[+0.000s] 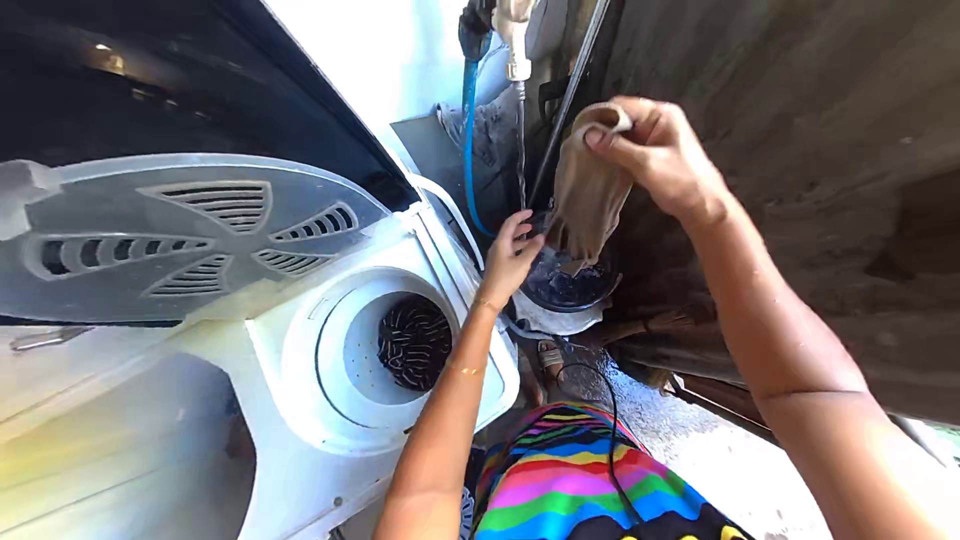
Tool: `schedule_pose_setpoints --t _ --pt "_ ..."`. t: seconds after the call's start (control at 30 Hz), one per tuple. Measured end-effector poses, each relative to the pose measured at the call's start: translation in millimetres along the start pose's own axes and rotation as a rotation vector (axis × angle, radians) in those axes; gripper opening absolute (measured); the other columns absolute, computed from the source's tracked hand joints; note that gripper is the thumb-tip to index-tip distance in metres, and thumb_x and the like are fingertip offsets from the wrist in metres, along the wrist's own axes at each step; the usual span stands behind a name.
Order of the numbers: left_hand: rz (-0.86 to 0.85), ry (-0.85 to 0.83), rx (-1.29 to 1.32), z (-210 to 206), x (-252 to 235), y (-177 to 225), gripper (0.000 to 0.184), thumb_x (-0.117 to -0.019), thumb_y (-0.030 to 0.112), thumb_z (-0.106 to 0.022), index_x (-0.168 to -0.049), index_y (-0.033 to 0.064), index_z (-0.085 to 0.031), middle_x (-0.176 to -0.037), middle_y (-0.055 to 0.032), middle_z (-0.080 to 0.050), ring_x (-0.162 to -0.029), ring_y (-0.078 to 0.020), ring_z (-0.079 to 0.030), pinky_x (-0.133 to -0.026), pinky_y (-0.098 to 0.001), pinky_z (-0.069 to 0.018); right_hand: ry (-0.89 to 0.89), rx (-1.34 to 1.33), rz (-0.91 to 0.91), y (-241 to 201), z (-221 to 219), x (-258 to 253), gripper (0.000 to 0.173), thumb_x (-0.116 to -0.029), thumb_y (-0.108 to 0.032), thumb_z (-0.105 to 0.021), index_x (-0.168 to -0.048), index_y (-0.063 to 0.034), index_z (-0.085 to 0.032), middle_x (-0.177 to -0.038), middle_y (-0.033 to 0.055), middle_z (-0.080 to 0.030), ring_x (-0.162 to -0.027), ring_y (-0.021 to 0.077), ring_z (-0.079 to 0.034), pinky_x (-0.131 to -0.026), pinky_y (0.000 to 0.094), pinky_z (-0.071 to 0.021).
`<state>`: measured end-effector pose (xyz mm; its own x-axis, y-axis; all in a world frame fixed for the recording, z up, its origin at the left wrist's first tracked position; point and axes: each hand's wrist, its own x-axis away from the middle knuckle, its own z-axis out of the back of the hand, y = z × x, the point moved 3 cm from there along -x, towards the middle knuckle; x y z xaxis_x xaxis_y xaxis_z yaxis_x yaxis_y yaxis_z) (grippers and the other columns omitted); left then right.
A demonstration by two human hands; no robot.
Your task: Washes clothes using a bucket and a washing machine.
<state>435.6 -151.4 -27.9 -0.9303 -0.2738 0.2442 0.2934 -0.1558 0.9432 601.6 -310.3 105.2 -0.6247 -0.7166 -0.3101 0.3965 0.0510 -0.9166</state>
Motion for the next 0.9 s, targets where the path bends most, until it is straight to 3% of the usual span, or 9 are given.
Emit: schedule_pose_setpoints --t 0.1,0.2,0.3,0.4,0.5,0.57,0.63,0.77,0.9 --pt "-0.033 -0.085 0.018 -35 -41 -2 0.065 -0.0974 0.035 -0.071 -0.154 0.0154 -0.044 -0.141 -0.0186 -0.060 -0.116 -0.0331 -0.066 -0.093 -0.0529 -0.0574 0.089 -0.080 0.089 -42 13 -9 0.010 -0.0986 -0.010 -0.066 -0.106 -0.0034 -0.068 -0.094 -0.0008 -0.072 -0.086 0.0068 -0.069 -0.082 0.0282 -0.0601" --pt "-0.178 0.056 0.027 -46 -72 -3 0.028 -0.0920 0.019 -0.076 -0.112 0.0008 -0.070 -0.105 -0.0128 -0.073 -0.097 -0.0202 -0.071 -0.091 -0.0420 -0.0588 0.167 0.034 0.143 -39 21 -9 0.008 -0.0951 -0.012 -0.072 -0.098 -0.0042 -0.070 -0.088 -0.0017 -0.070 -0.080 0.0049 -0.066 -0.075 0.0251 -0.0574" --pt "-0.125 0.122 -0.096 -34 -82 -13 0.027 -0.0882 0.019 -0.081 -0.105 -0.0002 -0.071 -0.097 -0.0134 -0.072 -0.088 -0.0221 -0.071 -0.085 -0.0440 -0.0596 0.219 0.352 0.031 -4 33 8 0.029 -0.0926 -0.033 -0.076 -0.085 -0.0069 -0.065 -0.073 -0.0023 -0.060 -0.065 0.0037 -0.055 -0.062 0.0247 -0.0472" --pt "-0.005 0.100 -0.238 -23 -93 -48 0.030 -0.0846 0.020 -0.084 -0.101 -0.0007 -0.070 -0.088 -0.0149 -0.067 -0.080 -0.0265 -0.065 -0.080 -0.0489 -0.0561 0.300 0.338 -0.217 65 51 41 0.038 -0.0978 -0.041 -0.068 -0.082 -0.0066 -0.062 -0.070 -0.0009 -0.055 -0.062 0.0076 -0.050 -0.062 0.0315 -0.0446" --pt "0.105 0.008 -0.522 -28 -108 -72 0.023 -0.0911 0.018 -0.078 -0.100 -0.0022 -0.072 -0.099 -0.0218 -0.070 -0.096 -0.0368 -0.067 -0.089 -0.0577 -0.0526 0.326 0.293 -0.553 147 49 75 0.044 -0.1057 -0.041 -0.055 -0.097 0.0000 -0.066 -0.080 0.0101 -0.061 -0.072 0.0181 -0.061 -0.072 0.0418 -0.0535" --pt "0.162 -0.016 -0.688 -38 -121 -88 0.018 -0.0925 0.013 -0.073 -0.101 -0.0030 -0.071 -0.111 -0.0259 -0.068 -0.108 -0.0424 -0.065 -0.094 -0.0621 -0.0510 0.186 0.447 -0.753 195 36 92 0.045 -0.1080 -0.036 -0.052 -0.111 0.0065 -0.066 -0.107 0.0253 -0.067 -0.100 0.0355 -0.067 -0.092 0.0561 -0.0538" --pt "0.178 0.023 -0.748 -52 -130 -111 0.022 -0.0922 0.013 -0.073 -0.104 -0.0048 -0.069 -0.120 -0.0311 -0.063 -0.114 -0.0480 -0.061 -0.094 -0.0646 -0.0510 0.050 0.570 -0.862 241 14 107 0.040 -0.1024 -0.026 -0.063 -0.118 0.0104 -0.066 -0.134 0.0315 -0.055 -0.122 0.0445 -0.059 -0.104 0.0607 -0.0486" --pt "0.333 -0.255 -0.838 -102 -151 -178 0.042 -0.0941 0.017 -0.070 -0.131 -0.0003 -0.064 -0.150 -0.0311 -0.045 -0.134 -0.0492 -0.049 -0.106 -0.0640 -0.0452 -0.069 0.514 -0.933 352 -60 150 0.049 -0.0923 -0.015 -0.075 -0.135 0.0028 -0.059 -0.141 0.0309 -0.054 -0.129 0.0471 -0.055 -0.107 0.0631 -0.0463" --pt "0.512 -0.454 -1.003 -150 -159 -244 0.063 -0.0936 0.022 -0.071 -0.149 0.0022 -0.049 -0.169 -0.0218 -0.016 -0.149 -0.0520 -0.027 -0.109 -0.0675 -0.0412 -0.255 0.483 -1.111 411 -117 173 0.066 -0.0934 -0.012 -0.069 -0.154 -0.0056 -0.044 -0.160 0.0282 -0.034 -0.140 0.0474 -0.045 -0.111 0.0596 -0.0434"
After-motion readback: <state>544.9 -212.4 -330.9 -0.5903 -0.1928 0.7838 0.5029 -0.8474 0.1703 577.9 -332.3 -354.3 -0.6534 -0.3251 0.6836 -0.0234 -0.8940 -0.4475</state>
